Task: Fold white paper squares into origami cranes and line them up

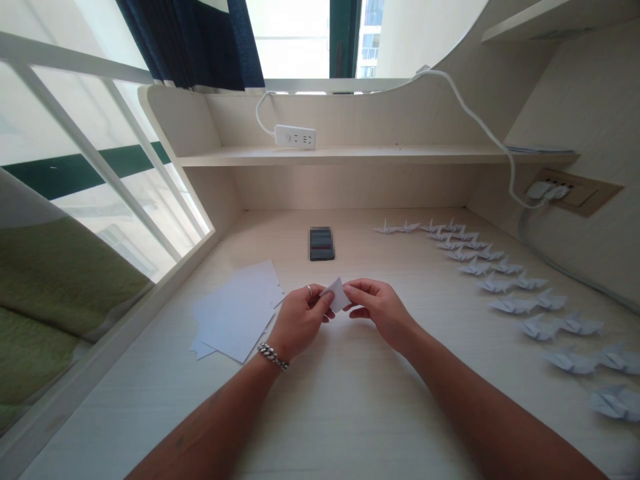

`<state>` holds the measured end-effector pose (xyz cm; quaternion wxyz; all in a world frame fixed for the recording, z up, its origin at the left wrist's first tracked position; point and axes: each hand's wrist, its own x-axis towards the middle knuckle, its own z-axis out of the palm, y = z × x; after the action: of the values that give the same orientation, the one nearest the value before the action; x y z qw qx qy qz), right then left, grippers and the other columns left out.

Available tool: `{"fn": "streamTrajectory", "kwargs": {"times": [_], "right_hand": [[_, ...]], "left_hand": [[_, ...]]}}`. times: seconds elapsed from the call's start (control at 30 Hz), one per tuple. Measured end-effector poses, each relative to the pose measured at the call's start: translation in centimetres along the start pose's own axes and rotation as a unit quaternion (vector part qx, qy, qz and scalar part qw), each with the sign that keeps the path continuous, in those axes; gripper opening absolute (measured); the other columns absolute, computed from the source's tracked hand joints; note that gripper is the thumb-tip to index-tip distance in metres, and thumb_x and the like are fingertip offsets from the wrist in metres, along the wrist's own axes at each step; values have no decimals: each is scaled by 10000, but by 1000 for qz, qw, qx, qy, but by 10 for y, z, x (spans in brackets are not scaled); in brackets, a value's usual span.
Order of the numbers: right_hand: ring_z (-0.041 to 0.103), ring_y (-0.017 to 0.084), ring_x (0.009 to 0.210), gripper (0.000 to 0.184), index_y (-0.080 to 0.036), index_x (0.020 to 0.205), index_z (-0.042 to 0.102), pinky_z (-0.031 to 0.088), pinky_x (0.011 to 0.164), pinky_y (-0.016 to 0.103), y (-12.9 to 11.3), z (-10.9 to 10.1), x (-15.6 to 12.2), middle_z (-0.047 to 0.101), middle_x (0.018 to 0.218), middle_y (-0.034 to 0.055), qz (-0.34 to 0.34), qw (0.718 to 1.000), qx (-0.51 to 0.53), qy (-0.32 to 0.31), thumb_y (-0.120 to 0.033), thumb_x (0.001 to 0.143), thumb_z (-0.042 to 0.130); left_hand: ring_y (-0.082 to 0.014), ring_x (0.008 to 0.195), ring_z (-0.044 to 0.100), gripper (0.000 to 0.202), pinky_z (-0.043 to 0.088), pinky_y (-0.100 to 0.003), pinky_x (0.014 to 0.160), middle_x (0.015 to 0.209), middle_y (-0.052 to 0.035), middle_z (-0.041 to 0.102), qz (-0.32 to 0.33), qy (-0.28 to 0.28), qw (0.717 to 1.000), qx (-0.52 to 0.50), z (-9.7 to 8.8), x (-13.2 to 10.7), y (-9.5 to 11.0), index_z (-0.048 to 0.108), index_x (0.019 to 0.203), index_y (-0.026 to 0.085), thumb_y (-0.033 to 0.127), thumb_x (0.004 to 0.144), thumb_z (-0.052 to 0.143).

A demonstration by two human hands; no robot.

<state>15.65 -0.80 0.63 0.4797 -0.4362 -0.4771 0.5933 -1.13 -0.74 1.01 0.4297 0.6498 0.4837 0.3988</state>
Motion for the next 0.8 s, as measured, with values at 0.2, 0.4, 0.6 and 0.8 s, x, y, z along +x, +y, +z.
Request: {"fn": "streamTrajectory", "kwargs": {"times": [0.2, 0.4, 0.6, 0.8], "right_hand": [[612, 164, 709, 305, -157, 833, 698, 475, 618, 273, 0, 0, 1, 683, 777, 56, -5, 1000, -8, 5, -428, 694, 717], [619, 161, 726, 278, -171, 852, 712, 476, 624, 264, 1, -4, 0, 690, 791, 56, -3, 999, 21, -26, -419, 727, 700], [625, 165, 714, 284, -159, 845, 711, 483, 618, 268, 1, -3, -1, 690, 770, 61, -6, 1000, -2, -11, -422, 739, 682], [611, 151, 676, 282, -151, 840, 706, 489, 597, 261, 2, -1, 1, 678, 740, 43, -48, 997, -53, -4, -413, 739, 678]], "left_hand": [[-142, 588, 622, 259, 497, -241, 583, 649, -45, 686, -3, 1, 1000, 9, 0, -1, 2, 674, 799, 142, 380, 831, 579], [-137, 598, 619, 257, 513, -242, 584, 661, -53, 678, -15, -17, 999, -45, 0, 1, 0, 668, 838, 118, 362, 834, 589], [-126, 585, 610, 253, 513, -233, 573, 652, -47, 673, -14, -20, 999, -41, 0, 1, 1, 667, 841, 110, 350, 845, 586], [-122, 578, 611, 256, 511, -230, 569, 653, -44, 678, -5, -9, 1000, -10, 0, 0, 1, 678, 873, 108, 342, 853, 577]]}}
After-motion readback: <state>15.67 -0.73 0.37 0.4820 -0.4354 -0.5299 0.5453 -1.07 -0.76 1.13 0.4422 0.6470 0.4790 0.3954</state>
